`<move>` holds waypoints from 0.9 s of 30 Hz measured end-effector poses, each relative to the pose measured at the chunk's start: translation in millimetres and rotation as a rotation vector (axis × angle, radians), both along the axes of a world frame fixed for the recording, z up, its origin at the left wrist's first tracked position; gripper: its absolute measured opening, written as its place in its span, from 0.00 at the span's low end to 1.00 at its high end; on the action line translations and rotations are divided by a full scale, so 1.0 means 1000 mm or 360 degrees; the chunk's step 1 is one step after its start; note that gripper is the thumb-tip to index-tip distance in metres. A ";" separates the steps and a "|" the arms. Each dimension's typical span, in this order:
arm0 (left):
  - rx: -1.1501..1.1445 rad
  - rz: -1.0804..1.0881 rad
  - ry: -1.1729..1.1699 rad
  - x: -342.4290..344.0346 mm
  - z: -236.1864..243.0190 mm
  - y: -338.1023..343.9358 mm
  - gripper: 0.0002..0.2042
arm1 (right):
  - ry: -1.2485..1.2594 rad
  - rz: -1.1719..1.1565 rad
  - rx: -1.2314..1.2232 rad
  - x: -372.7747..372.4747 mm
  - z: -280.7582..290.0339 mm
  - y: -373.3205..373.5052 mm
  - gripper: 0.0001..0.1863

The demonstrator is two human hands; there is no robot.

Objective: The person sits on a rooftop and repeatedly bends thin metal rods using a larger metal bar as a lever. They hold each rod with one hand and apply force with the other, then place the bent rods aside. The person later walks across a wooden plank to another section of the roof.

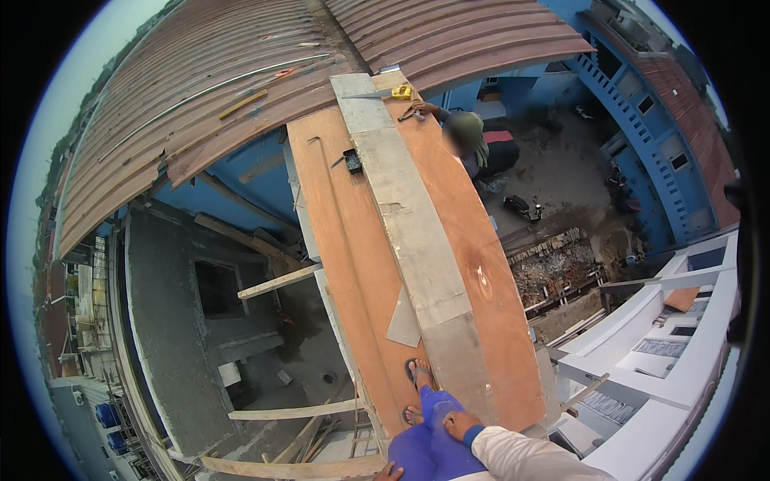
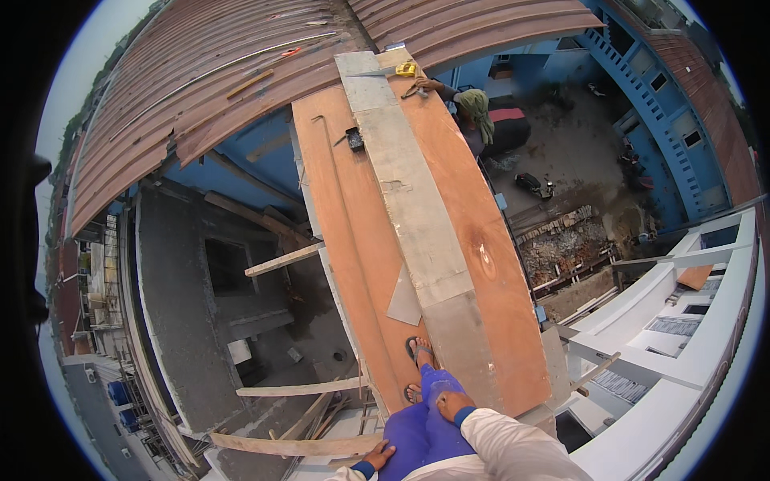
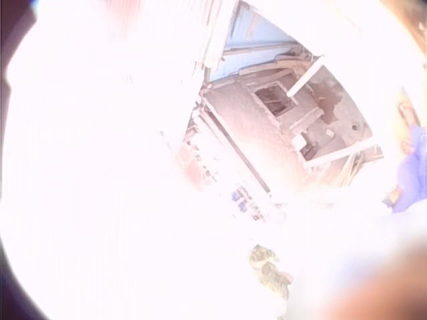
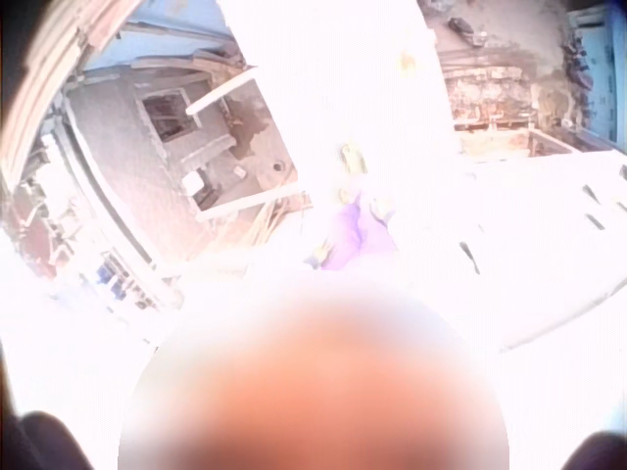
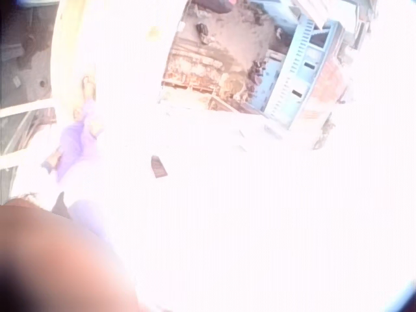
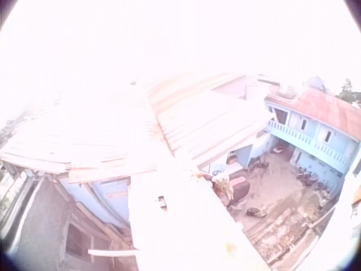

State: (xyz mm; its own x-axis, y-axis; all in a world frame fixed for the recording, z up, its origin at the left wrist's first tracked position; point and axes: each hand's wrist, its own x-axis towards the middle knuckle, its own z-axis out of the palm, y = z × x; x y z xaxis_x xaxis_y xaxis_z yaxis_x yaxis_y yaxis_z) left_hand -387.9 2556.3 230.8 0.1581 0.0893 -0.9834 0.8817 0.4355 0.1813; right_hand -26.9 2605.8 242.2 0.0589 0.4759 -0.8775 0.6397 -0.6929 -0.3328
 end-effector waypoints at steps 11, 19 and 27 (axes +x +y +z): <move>0.0179 0.0687 0.0476 -0.036 0.133 0.151 0.28 | -0.0350 -0.0615 0.0339 0.105 0.054 0.040 0.18; 0.0398 -0.0481 0.0161 -0.022 0.065 0.305 0.24 | -0.0301 -0.0693 0.0281 0.133 0.040 0.052 0.16; 0.0730 -0.0228 -0.0082 0.093 0.087 0.581 0.28 | -0.0191 -0.1134 0.0200 0.164 0.033 0.199 0.15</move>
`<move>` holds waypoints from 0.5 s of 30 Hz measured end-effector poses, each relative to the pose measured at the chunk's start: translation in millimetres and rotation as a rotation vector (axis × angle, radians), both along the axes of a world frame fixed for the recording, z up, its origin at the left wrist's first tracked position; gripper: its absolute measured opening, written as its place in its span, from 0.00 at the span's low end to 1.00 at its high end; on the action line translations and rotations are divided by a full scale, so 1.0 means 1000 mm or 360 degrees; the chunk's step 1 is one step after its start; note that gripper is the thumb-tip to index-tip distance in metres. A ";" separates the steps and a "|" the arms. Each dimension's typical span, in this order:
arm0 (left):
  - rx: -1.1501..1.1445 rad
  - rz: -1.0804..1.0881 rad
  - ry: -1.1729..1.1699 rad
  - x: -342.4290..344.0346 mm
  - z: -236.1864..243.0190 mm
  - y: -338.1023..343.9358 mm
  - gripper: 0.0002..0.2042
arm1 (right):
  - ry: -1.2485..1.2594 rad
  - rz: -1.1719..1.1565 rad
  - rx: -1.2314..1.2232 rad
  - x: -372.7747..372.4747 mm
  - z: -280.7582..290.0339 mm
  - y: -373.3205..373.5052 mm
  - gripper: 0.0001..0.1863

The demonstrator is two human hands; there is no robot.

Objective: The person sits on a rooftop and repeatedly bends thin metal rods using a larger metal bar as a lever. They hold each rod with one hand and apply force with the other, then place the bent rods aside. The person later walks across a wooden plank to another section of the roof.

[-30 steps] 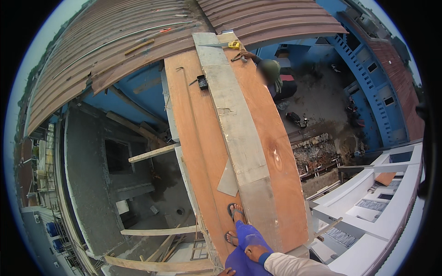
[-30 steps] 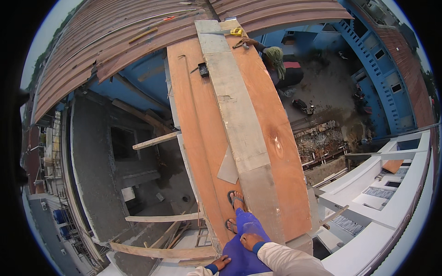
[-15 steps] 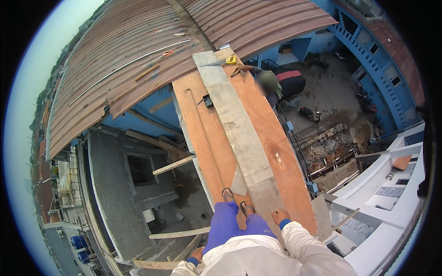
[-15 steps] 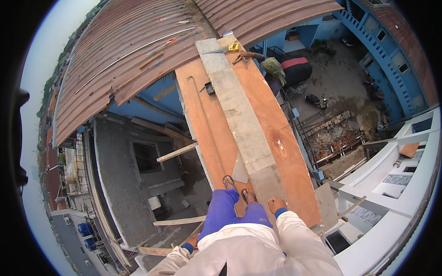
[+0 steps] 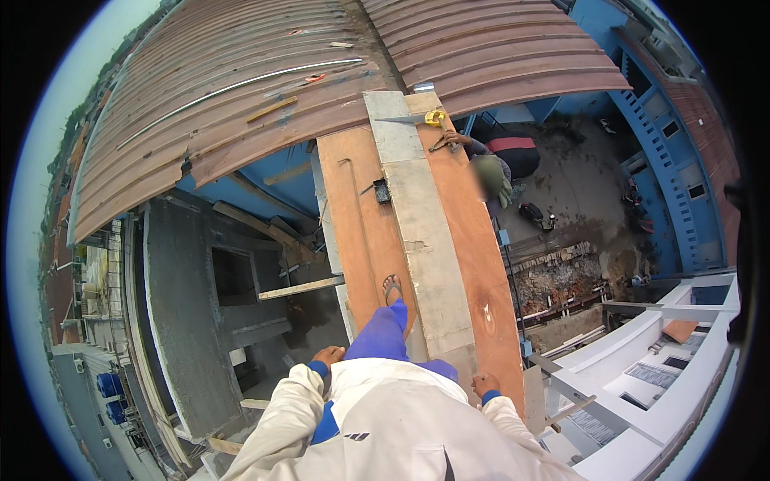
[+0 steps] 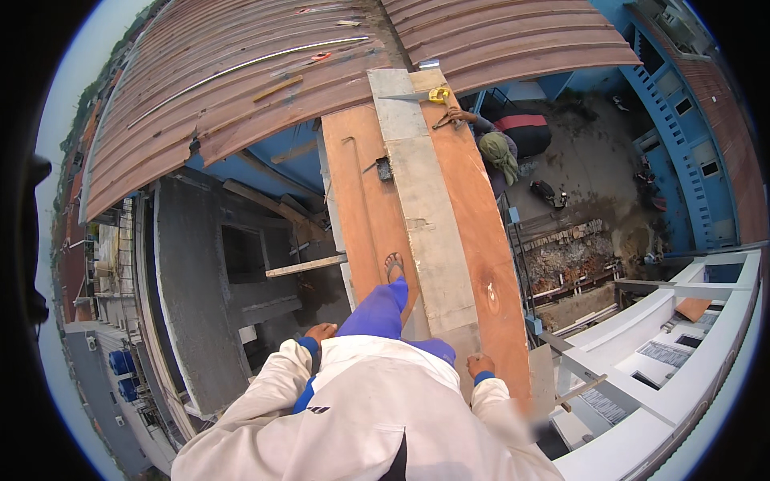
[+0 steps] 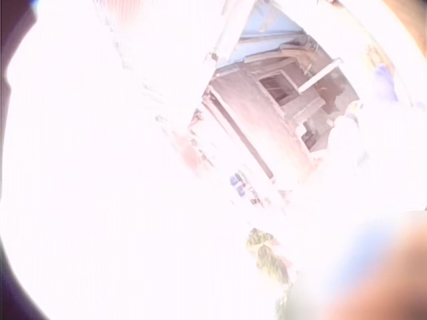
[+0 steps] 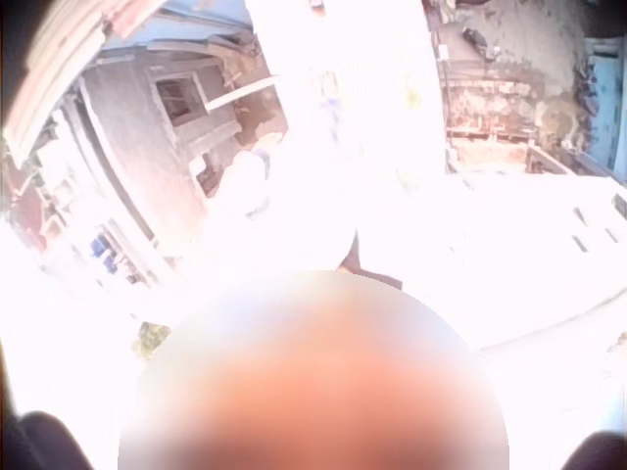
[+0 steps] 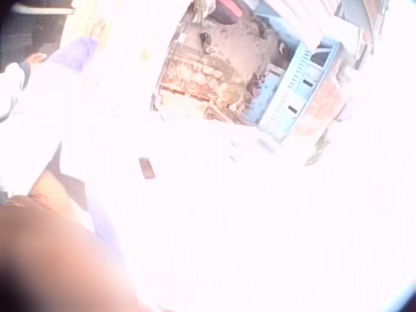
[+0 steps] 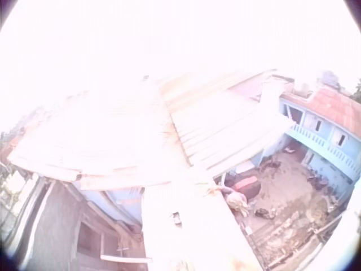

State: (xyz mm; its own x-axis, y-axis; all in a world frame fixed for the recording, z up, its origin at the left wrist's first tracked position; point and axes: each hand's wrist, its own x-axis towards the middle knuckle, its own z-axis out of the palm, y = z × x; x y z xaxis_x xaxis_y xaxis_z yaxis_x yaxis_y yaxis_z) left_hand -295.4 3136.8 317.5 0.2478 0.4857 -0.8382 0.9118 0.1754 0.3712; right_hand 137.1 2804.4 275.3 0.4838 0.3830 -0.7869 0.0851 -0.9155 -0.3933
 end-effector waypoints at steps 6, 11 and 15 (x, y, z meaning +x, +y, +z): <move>-0.0387 0.0662 -0.0257 0.087 0.045 0.173 0.32 | -0.0020 -0.0097 0.0488 0.014 0.069 0.183 0.12; -0.0478 0.0635 -0.0238 0.118 0.031 0.193 0.32 | 0.0083 -0.0176 0.0645 0.045 0.110 0.246 0.11; -0.0143 -0.0162 -0.0022 0.122 -0.005 0.166 0.30 | 0.0105 -0.0446 0.0339 0.070 0.087 0.226 0.12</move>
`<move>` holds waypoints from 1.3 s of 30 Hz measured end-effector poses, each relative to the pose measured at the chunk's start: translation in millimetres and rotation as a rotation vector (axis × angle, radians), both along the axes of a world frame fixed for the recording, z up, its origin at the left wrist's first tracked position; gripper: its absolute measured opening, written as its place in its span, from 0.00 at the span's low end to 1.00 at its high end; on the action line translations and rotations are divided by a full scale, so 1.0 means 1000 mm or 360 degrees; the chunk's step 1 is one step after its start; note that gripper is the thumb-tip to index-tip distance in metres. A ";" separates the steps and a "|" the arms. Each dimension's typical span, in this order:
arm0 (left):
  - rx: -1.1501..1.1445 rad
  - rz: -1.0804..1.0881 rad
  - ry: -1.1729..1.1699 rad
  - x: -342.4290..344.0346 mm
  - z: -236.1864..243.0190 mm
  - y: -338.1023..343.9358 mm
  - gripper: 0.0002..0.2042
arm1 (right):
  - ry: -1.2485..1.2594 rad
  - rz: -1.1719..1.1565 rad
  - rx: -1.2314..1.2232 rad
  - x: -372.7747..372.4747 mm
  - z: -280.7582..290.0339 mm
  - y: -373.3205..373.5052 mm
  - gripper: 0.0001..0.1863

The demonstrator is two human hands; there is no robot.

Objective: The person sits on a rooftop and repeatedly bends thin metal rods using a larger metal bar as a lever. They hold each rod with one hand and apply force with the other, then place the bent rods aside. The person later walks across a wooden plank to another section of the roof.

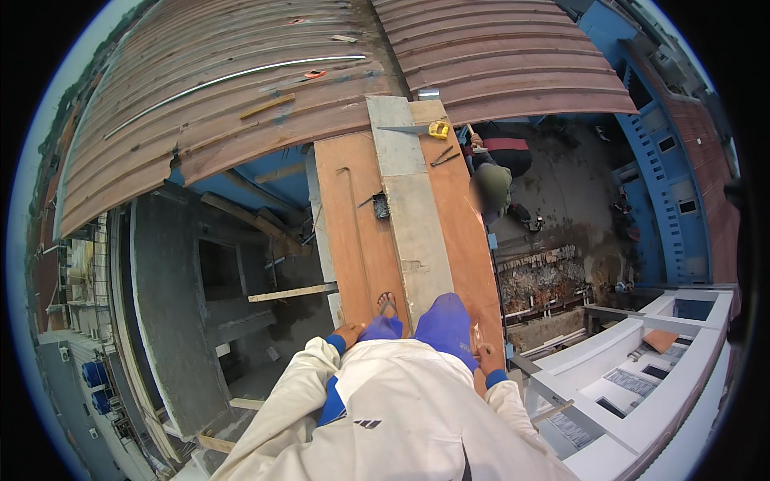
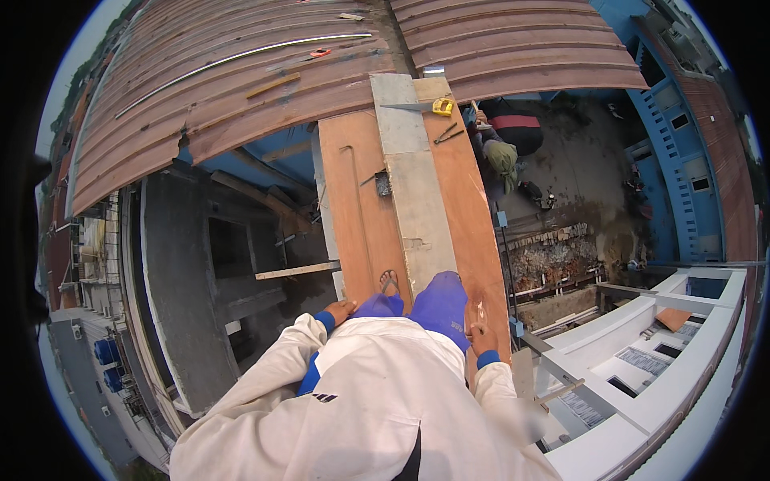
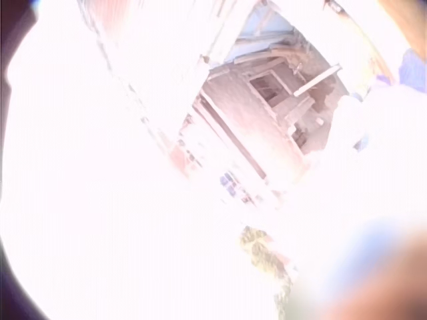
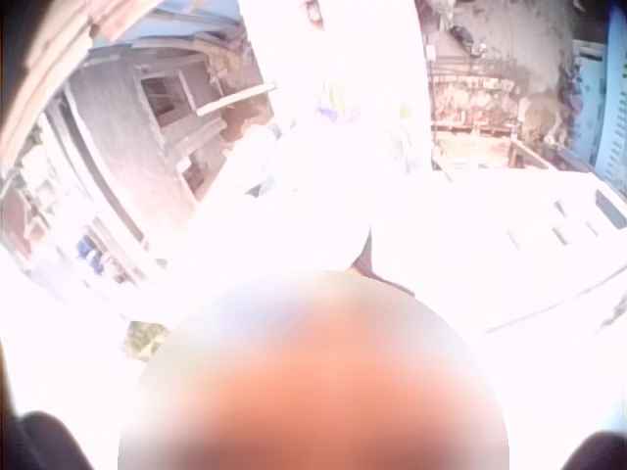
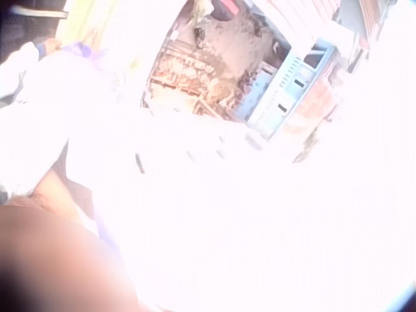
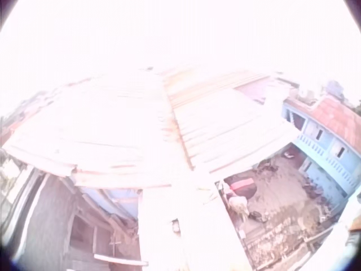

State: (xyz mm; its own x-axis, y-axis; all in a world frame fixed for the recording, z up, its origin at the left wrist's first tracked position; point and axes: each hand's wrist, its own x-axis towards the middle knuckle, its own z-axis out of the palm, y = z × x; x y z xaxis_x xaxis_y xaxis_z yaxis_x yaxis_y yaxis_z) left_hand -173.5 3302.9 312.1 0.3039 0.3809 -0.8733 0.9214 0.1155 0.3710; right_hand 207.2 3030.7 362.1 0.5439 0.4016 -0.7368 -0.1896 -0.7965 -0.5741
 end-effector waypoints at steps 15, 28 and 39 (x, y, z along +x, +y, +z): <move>0.0125 -0.0521 0.0020 0.091 -0.040 0.094 0.26 | -0.0269 0.0723 -0.0376 0.133 -0.102 0.027 0.18; 0.0203 0.0241 0.0448 0.229 0.038 0.197 0.27 | -0.0038 0.0508 -0.0215 0.327 -0.052 0.304 0.14; 0.0000 0.0383 0.0270 0.184 -0.170 0.335 0.22 | -0.0326 0.1067 -0.0376 0.206 -0.047 0.437 0.09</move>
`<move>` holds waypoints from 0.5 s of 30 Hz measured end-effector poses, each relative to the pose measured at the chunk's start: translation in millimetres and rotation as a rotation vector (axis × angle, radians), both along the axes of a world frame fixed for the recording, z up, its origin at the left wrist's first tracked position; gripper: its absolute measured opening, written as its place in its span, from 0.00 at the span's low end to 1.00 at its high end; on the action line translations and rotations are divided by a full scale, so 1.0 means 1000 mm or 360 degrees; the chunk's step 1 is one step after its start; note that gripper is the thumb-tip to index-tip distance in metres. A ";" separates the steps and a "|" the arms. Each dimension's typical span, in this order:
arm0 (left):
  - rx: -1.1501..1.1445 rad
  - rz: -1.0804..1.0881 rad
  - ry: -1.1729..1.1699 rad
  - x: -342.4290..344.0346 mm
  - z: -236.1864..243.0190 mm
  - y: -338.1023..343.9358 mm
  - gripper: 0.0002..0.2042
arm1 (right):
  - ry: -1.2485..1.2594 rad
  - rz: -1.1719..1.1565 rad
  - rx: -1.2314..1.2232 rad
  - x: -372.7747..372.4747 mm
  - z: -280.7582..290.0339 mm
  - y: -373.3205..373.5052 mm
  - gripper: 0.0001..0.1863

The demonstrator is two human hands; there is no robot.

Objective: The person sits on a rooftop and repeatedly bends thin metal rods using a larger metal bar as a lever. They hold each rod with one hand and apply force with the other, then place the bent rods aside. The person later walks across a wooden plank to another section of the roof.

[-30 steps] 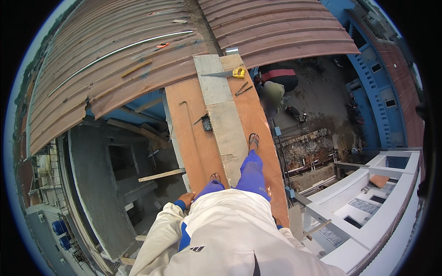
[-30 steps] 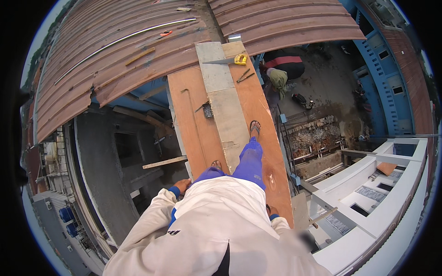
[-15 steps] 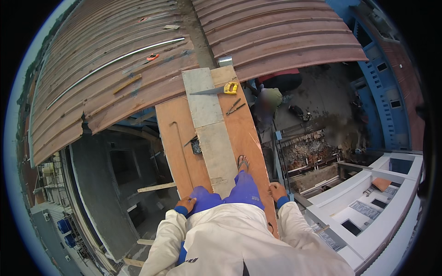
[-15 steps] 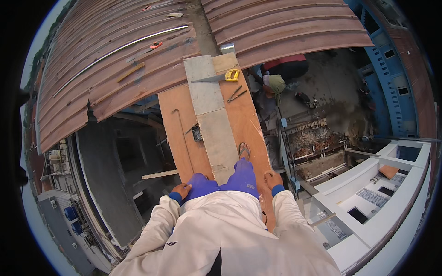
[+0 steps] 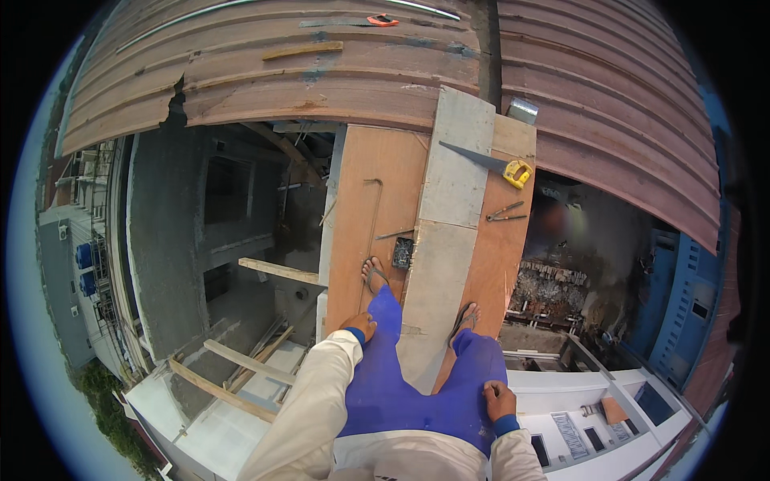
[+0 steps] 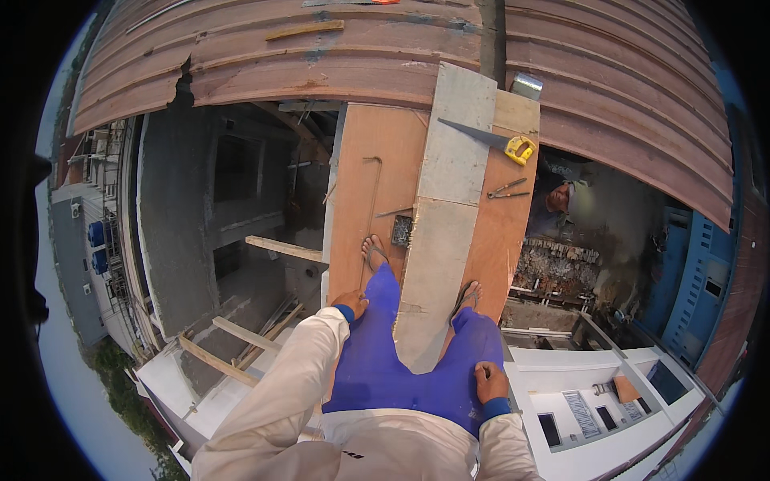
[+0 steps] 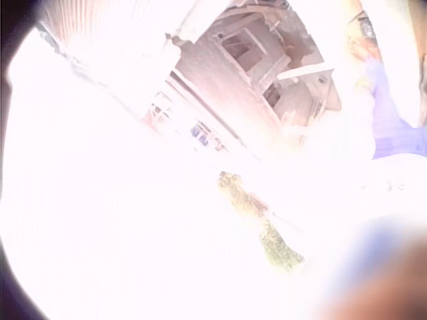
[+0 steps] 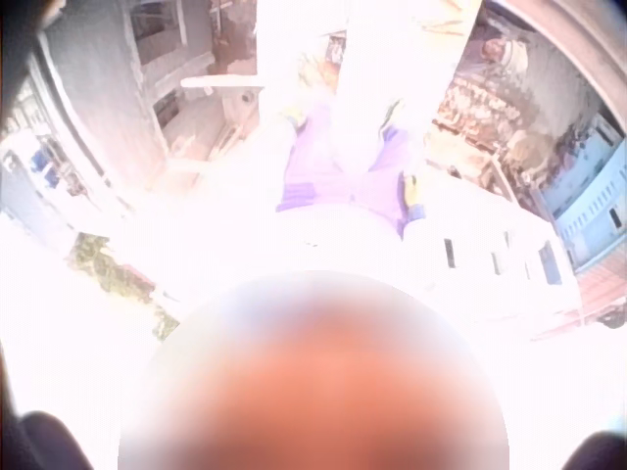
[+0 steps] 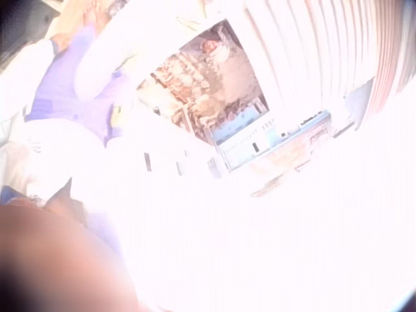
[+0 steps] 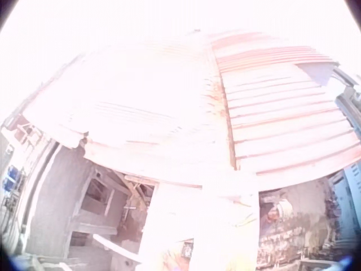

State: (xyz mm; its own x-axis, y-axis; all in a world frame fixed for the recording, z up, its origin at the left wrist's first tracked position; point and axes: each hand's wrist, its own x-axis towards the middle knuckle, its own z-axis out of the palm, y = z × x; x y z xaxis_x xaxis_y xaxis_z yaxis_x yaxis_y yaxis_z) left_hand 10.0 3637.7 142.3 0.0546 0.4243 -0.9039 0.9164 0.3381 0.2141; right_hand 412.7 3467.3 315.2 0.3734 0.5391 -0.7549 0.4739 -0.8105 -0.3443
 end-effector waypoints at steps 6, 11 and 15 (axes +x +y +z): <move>0.0016 -0.0127 0.0117 0.004 -0.185 0.114 0.20 | 0.0351 -0.0021 -0.0200 -0.058 -0.115 0.069 0.12; 0.0588 0.0250 -0.0017 0.023 -0.342 0.154 0.19 | 0.0441 0.0252 -0.0258 -0.084 -0.245 0.088 0.13; 0.0680 -0.0241 0.0195 0.042 -0.407 0.162 0.17 | 0.0379 0.0246 -0.0658 -0.092 -0.289 0.089 0.13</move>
